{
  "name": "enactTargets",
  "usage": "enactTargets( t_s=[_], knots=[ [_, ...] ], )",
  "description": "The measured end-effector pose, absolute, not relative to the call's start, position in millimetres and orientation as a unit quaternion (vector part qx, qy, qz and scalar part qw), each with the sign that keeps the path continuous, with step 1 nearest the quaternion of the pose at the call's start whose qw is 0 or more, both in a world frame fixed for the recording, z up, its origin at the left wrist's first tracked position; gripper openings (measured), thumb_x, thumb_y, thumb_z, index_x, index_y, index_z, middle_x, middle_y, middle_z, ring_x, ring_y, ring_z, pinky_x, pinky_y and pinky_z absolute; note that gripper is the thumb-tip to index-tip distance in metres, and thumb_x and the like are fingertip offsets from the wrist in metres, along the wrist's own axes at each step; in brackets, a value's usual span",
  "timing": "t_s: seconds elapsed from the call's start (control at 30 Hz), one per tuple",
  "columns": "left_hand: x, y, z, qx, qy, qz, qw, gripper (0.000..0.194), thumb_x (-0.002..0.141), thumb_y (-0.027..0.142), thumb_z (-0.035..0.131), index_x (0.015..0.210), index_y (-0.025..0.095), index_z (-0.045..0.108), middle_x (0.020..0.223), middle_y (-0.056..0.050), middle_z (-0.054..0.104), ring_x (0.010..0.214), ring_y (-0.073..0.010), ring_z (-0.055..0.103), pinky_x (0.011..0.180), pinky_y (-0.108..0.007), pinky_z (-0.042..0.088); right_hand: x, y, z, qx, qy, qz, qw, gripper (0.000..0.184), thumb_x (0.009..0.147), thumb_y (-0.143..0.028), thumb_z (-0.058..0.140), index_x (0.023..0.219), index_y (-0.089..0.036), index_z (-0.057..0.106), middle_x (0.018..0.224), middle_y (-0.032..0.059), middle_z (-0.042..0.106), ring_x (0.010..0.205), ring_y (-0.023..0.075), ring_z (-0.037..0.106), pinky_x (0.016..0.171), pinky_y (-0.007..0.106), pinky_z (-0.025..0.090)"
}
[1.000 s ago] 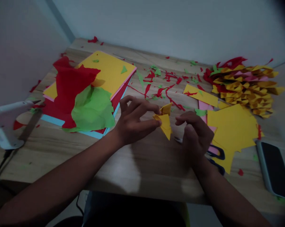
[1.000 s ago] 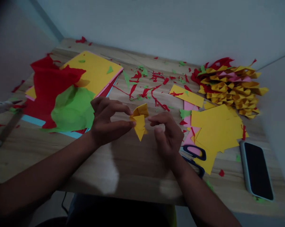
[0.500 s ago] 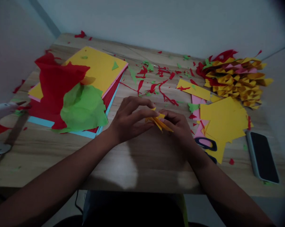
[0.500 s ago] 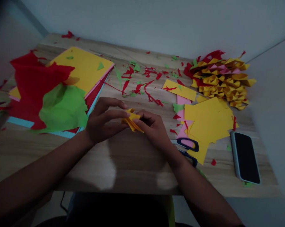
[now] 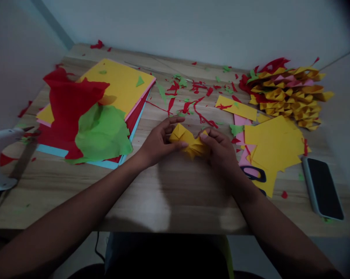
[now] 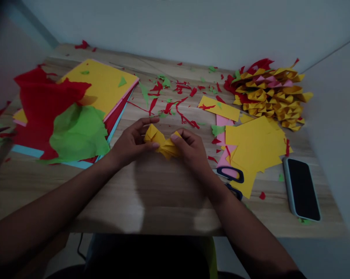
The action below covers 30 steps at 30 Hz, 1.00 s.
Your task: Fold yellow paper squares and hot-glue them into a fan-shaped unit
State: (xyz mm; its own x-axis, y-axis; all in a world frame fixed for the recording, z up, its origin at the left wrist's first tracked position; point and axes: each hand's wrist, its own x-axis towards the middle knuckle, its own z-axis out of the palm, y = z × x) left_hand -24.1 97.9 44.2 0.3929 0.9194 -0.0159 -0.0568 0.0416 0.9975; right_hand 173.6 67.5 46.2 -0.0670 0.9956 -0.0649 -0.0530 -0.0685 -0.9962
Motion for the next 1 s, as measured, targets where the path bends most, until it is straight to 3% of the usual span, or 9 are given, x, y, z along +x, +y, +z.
enactTargets(
  t_s=[0.23, 0.37, 0.47, 0.6, 0.73, 0.83, 0.93, 1.0],
  knots=[
    [-23, 101, 44, 0.516, 0.439, 0.428, 0.598, 0.039, 0.067, 0.035, 0.081, 0.095, 0.019, 0.060, 0.088, 0.000, 0.067, 0.073, -0.0130, 0.064, 0.060, -0.023, 0.056, 170, 70, 48, -0.478, -0.486, 0.554, 0.478, 0.032, 0.074, -0.043, 0.080, 0.091, -0.025, 0.061, 0.083, -0.0017, 0.069, 0.074, 0.0162, 0.066, 0.070, 0.032, 0.058],
    [-23, 101, 45, 0.486, 0.446, 0.435, 0.613, 0.037, 0.065, 0.033, 0.082, 0.085, 0.019, 0.055, 0.083, 0.001, 0.063, 0.068, -0.0123, 0.060, 0.053, -0.023, 0.054, 167, 72, 43, -0.474, -0.493, 0.550, 0.479, 0.038, 0.070, -0.037, 0.083, 0.096, -0.025, 0.059, 0.086, -0.0007, 0.070, 0.076, 0.0182, 0.069, 0.060, 0.030, 0.058],
    [-24, 100, 46, 0.484, 0.475, 0.428, 0.598, 0.040, 0.065, 0.032, 0.081, 0.089, 0.021, 0.052, 0.080, 0.003, 0.062, 0.059, -0.0111, 0.057, 0.046, -0.023, 0.050, 169, 74, 41, -0.502, -0.486, 0.517, 0.494, 0.038, 0.071, -0.035, 0.079, 0.101, -0.026, 0.058, 0.087, 0.0004, 0.072, 0.077, 0.0195, 0.070, 0.059, 0.031, 0.057],
    [-26, 98, 48, 0.583, 0.524, 0.381, 0.490, 0.051, 0.066, 0.032, 0.081, 0.108, 0.024, 0.054, 0.069, 0.006, 0.061, 0.055, -0.0116, 0.055, 0.049, -0.023, 0.044, 174, 77, 39, -0.532, -0.501, 0.472, 0.494, 0.038, 0.074, -0.029, 0.074, 0.107, -0.026, 0.056, 0.083, -0.0008, 0.070, 0.071, 0.0190, 0.067, 0.060, 0.032, 0.054],
    [-29, 96, 49, 0.627, 0.510, 0.333, 0.486, 0.036, 0.074, 0.040, 0.075, 0.100, 0.022, 0.058, 0.068, 0.003, 0.064, 0.062, -0.0147, 0.062, 0.057, -0.026, 0.045, 175, 77, 35, -0.564, -0.510, 0.432, 0.485, 0.031, 0.078, -0.027, 0.069, 0.107, -0.026, 0.058, 0.084, -0.0006, 0.067, 0.067, 0.0168, 0.061, 0.059, 0.032, 0.051],
    [-32, 96, 50, 0.687, 0.552, 0.274, 0.385, 0.031, 0.078, 0.038, 0.072, 0.102, 0.024, 0.057, 0.067, 0.004, 0.066, 0.061, -0.0162, 0.062, 0.057, -0.027, 0.043, 174, 75, 33, -0.584, -0.531, 0.389, 0.475, 0.027, 0.081, -0.027, 0.065, 0.108, -0.025, 0.059, 0.087, 0.0000, 0.064, 0.068, 0.0153, 0.058, 0.061, 0.031, 0.049],
    [-37, 98, 47, 0.731, 0.576, 0.258, 0.260, 0.029, 0.082, 0.039, 0.067, 0.106, 0.024, 0.060, 0.078, 0.001, 0.068, 0.065, -0.0171, 0.061, 0.058, -0.029, 0.041, 174, 73, 35, -0.596, -0.562, 0.336, 0.465, 0.025, 0.085, -0.025, 0.061, 0.110, -0.024, 0.059, 0.095, 0.0017, 0.064, 0.076, 0.0151, 0.058, 0.067, 0.031, 0.050],
    [-38, 101, 43, 0.741, 0.543, 0.309, 0.245, 0.033, 0.084, 0.037, 0.064, 0.114, 0.022, 0.061, 0.095, -0.003, 0.071, 0.078, -0.0188, 0.063, 0.067, -0.031, 0.046, 175, 73, 36, -0.604, -0.572, 0.298, 0.467, 0.023, 0.087, -0.024, 0.059, 0.110, -0.024, 0.060, 0.098, 0.0024, 0.064, 0.080, 0.0152, 0.059, 0.069, 0.031, 0.050]
  ],
)
